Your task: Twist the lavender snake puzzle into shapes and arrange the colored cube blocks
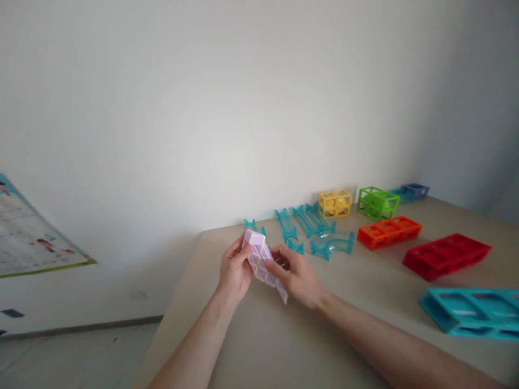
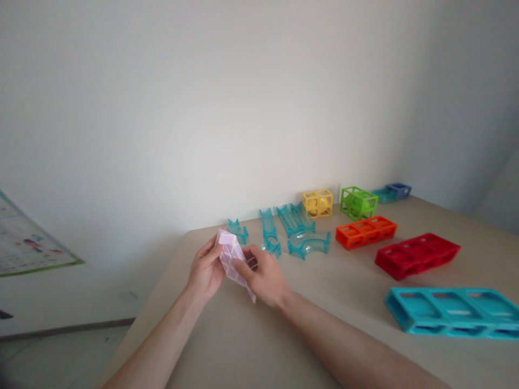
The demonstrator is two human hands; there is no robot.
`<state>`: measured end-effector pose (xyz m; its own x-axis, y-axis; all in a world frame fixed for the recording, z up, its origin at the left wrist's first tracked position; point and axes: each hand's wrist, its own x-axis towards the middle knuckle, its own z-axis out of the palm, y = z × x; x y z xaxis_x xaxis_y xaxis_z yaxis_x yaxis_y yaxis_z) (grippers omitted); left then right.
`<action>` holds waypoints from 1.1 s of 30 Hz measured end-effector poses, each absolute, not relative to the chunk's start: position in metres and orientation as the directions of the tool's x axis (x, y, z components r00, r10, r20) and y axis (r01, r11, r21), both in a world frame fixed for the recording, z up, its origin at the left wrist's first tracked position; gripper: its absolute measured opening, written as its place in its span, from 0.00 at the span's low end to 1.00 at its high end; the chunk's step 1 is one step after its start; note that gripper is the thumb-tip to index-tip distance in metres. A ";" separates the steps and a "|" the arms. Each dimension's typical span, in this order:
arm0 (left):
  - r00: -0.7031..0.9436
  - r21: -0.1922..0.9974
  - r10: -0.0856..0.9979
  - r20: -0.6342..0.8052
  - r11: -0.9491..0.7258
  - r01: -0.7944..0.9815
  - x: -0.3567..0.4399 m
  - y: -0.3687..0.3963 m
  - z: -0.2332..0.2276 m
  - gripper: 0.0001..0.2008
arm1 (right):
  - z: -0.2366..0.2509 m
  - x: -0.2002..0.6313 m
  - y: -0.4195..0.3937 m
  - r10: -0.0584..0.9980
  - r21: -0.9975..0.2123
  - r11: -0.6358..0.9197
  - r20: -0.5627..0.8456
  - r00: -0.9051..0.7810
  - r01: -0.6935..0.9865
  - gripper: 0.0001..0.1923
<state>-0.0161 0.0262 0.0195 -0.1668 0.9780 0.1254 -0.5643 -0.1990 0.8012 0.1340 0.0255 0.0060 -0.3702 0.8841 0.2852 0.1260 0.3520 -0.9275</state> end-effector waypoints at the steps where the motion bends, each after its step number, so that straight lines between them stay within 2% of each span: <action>1: -0.168 0.802 0.978 0.120 -0.195 -0.564 -0.016 0.028 0.020 0.20 | 0.004 0.134 0.028 0.888 -0.928 0.345 0.274 -0.368 0.142 0.13; 3: -0.150 0.807 0.983 0.110 -0.177 -0.564 -0.016 0.030 0.019 0.19 | 0.001 0.134 0.034 0.894 -0.945 0.307 0.246 -0.376 0.112 0.13; 9: -0.021 0.777 0.999 0.046 -0.049 -0.628 -0.020 0.028 0.016 0.11 | 0.006 0.133 0.037 0.921 -0.987 0.068 0.119 -0.371 -0.147 0.18; 13: 0.133 0.799 0.991 -0.007 0.086 -0.595 -0.018 0.026 0.013 0.16 | 0.010 0.133 0.036 0.921 -0.973 0.012 0.101 -0.377 -0.230 0.19; 16: 0.171 0.824 0.985 0.032 0.071 -0.562 -0.017 0.025 0.011 0.20 | 0.008 0.133 0.038 0.911 -0.952 -0.017 0.111 -0.397 -0.305 0.18; 20: 0.095 0.826 0.986 0.139 -0.063 -0.560 -0.016 0.026 0.009 0.24 | 0.007 0.134 0.039 0.895 -0.942 -0.068 0.088 -0.438 -0.330 0.18; 24: -0.155 0.809 0.975 0.161 -0.220 -0.544 -0.018 0.031 0.005 0.24 | 0.010 0.138 0.037 0.836 -0.938 -0.103 0.098 -0.539 -0.330 0.19; 29: -0.327 0.788 0.940 0.094 -0.271 -0.553 -0.017 0.034 0.008 0.25 | 0.011 0.139 0.034 0.786 -0.847 -0.235 0.122 -0.606 -0.476 0.30; 31: -0.352 0.768 0.934 0.056 -0.265 -0.583 -0.016 0.033 0.013 0.26 | 0.009 0.138 0.034 0.791 -0.830 -0.192 0.185 -0.584 -0.523 0.29; 33: -0.335 0.749 0.941 0.048 -0.255 -0.611 -0.016 0.031 0.016 0.25 | 0.007 0.136 0.035 0.821 -0.840 -0.081 0.249 -0.514 -0.537 0.25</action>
<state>-0.0157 0.0314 0.0164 -0.3349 0.9410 0.0475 -0.6111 -0.2553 0.7492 0.1365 0.0352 0.0073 -0.5136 0.8212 0.2487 -0.5368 -0.0814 -0.8397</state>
